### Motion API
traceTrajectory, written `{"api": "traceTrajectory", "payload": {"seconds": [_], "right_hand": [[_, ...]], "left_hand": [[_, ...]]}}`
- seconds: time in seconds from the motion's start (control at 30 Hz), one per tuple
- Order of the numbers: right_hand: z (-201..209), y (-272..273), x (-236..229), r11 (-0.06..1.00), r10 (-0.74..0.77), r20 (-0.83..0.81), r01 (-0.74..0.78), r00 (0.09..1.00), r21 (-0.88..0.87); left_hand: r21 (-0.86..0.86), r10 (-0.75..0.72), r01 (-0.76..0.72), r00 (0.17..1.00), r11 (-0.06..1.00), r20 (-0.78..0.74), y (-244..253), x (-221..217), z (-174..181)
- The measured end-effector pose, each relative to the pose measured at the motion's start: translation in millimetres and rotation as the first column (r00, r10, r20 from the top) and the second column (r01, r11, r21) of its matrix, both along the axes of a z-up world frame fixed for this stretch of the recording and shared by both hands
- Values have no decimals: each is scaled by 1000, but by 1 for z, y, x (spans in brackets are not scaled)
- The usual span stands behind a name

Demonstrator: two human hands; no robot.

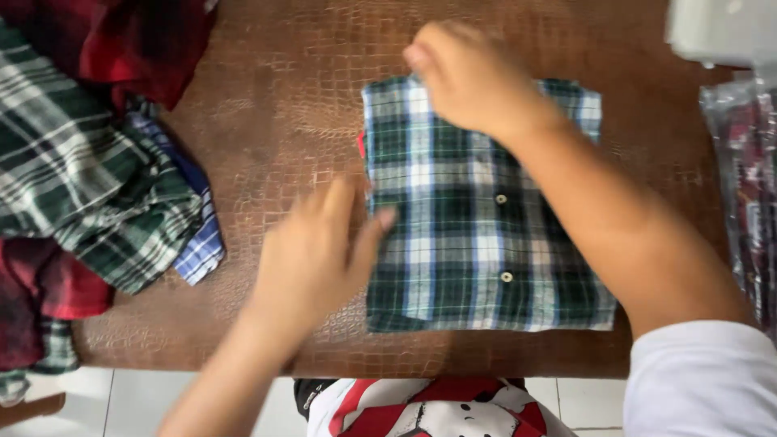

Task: Folding a green and white plaid shirt on a workspace table.

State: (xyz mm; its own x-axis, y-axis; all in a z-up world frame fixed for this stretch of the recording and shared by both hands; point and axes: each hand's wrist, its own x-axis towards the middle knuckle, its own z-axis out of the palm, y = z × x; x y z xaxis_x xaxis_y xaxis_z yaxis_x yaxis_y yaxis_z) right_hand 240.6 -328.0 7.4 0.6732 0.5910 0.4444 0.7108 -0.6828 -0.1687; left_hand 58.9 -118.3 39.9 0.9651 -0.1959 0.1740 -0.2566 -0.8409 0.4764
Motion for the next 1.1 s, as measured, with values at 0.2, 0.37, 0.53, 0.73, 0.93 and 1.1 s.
{"api": "traceTrajectory", "payload": {"seconds": [0.2,0.37,0.53,0.73,0.93,1.1], "right_hand": [[8,-111,-18,967,-256,-199,246,946,-73],[-17,-121,-22,960,-268,-338,278,902,-20],[-26,-112,-17,980,-114,-243,149,963,130],[-19,-97,-20,975,19,-167,19,986,222],[-12,-91,-28,961,14,-146,27,989,276],[-6,-89,-26,953,44,-157,5,987,302]], "left_hand": [[0,-208,223,910,975,360,-27,107,-29],[212,-111,72,978,975,178,-57,169,-70],[21,-257,258,945,966,204,-53,161,-60],[10,-297,303,929,953,220,-65,167,-48],[-150,-303,304,952,941,33,-86,182,-41],[-322,-221,234,972,917,79,-89,163,-38]]}}
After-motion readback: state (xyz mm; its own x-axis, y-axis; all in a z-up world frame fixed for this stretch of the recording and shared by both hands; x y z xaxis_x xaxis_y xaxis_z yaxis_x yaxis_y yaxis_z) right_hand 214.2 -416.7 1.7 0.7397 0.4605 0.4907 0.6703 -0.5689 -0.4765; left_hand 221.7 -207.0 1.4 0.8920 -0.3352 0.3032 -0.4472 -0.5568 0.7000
